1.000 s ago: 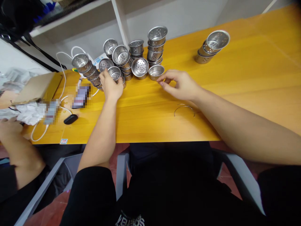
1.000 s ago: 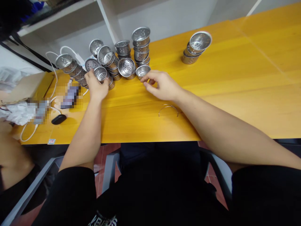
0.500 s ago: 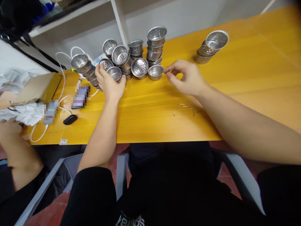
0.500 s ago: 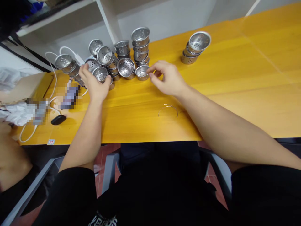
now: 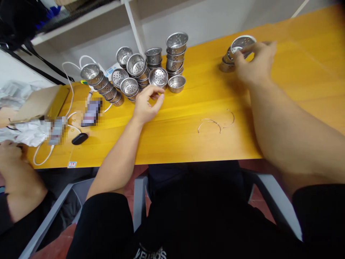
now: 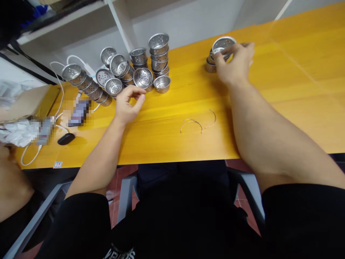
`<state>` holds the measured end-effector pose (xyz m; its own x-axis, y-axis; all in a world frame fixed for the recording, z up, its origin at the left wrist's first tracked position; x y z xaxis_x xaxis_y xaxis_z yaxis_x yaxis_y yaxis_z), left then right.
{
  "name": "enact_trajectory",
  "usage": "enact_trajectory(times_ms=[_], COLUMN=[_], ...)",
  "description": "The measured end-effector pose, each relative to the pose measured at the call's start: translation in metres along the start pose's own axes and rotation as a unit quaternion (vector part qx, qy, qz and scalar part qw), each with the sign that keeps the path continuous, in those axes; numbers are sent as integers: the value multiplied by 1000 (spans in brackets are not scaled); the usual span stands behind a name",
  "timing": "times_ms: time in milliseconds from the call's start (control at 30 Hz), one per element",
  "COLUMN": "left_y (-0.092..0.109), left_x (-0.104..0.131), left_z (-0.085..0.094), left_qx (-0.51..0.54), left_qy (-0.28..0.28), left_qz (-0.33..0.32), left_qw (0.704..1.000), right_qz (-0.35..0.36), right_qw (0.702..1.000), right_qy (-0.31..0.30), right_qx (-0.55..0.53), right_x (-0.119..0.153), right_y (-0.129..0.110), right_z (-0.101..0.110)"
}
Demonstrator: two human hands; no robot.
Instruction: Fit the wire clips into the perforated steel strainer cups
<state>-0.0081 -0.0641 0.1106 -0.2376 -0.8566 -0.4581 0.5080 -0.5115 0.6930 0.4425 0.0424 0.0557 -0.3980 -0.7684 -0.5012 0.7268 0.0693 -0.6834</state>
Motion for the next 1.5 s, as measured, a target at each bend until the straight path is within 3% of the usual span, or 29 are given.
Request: enact_trajectory(times_ms=[200,333,500,700,867,1000,1267,1367,1500], left_y=[-45,-58,-62,-72,-76,-77,-78,-75,-67], left_x=[-3,-6,-8,-9,-10,-11,-11,-11,-9], left_z=[-22,-23,-22,-20,-22,-23,-24,-25,-25], left_qx=[97,153,153,136,111,111,114,121,115], left_qy=[-76,-90,-89,-62,-84,-89,-83,-85,-99], left_qz=[81,123,126,118,110,112,108,110,108], left_qw=[989,976,976,982,984,983,984,983,983], right_qz=[62,24,-18,115,232,251,254,278,308], right_qw=[997,998,1000,983,955,951,947,939,930], right_qy=[10,12,15,62,64,48,35,27,-4], right_qx=[-51,-49,-12,-129,-174,-176,-193,-202,-201], right_x=[-6,-10,-8,-8,3,15,17,24,45], right_y=[15,10,0,12,-10,-27,-27,-40,-77], right_z=[-16,-15,-13,-10,-12,-17,-19,-14,-1])
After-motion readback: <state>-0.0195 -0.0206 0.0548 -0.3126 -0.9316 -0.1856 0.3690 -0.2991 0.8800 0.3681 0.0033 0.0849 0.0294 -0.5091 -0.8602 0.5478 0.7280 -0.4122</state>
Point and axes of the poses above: each hand's wrist, its own x-axis away from the middle knuckle, its own z-axis out of the back of the hand, y = z × x, the point moved 3 cm from there along -x, towards the middle knuckle, and after that the axes turned 7 degrees about z, right-handed, at the moved point
